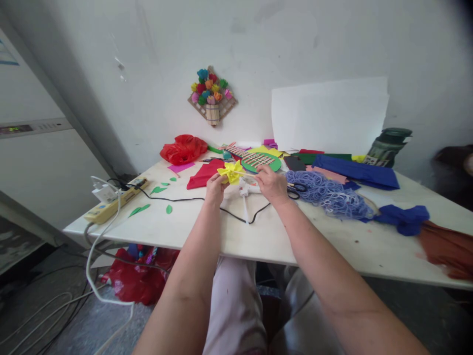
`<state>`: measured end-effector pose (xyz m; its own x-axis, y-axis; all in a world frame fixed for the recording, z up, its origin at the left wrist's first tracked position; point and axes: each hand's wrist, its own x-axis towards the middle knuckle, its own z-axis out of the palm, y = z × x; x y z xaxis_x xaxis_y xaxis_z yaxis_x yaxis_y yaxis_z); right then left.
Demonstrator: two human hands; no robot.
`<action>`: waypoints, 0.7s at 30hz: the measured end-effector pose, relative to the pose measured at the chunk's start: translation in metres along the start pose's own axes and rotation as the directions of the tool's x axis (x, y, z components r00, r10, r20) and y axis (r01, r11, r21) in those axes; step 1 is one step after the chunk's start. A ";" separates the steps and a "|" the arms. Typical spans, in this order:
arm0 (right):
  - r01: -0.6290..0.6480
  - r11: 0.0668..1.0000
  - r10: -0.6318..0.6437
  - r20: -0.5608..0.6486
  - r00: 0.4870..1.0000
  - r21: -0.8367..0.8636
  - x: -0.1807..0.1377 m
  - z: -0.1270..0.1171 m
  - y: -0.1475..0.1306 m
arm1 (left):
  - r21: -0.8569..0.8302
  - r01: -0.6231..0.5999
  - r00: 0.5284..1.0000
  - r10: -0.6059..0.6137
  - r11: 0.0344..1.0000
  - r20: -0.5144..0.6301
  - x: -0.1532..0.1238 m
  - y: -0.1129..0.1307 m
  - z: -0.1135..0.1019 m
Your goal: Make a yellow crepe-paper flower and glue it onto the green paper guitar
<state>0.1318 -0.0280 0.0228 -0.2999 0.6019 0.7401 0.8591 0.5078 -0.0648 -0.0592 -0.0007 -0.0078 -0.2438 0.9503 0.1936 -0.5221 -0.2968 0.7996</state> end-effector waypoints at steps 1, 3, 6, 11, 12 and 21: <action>0.004 1.000 -0.004 -0.002 1.000 -0.004 0.000 -0.001 0.000 | 0.005 0.000 1.000 0.000 1.000 -0.002 0.000 0.000 0.000; 0.009 1.000 -0.009 -0.003 1.000 -0.017 0.000 -0.003 -0.001 | 0.015 -0.005 1.000 0.005 1.000 -0.006 0.001 -0.001 -0.001; 0.018 0.999 -0.018 0.002 1.000 -0.030 0.001 -0.005 -0.002 | 0.025 -0.017 1.000 0.017 1.000 -0.002 0.001 -0.002 -0.002; 0.026 0.999 -0.027 -0.004 1.000 -0.019 0.001 -0.006 0.000 | 0.023 -0.031 1.000 0.031 0.999 -0.002 0.000 -0.001 -0.001; 0.026 1.000 -0.026 -0.005 1.000 -0.017 0.000 -0.006 0.000 | 0.017 -0.030 1.000 0.030 0.999 -0.001 0.000 -0.001 -0.001; 0.049 0.999 -0.049 -0.017 0.999 0.003 0.002 -0.005 0.003 | 0.014 -0.015 1.000 0.016 1.000 -0.018 -0.001 0.001 0.001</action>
<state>0.1359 -0.0286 0.0273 -0.3348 0.5658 0.7535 0.8421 0.5385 -0.0301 -0.0587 -0.0016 -0.0069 -0.2670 0.9436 0.1956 -0.5070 -0.3102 0.8042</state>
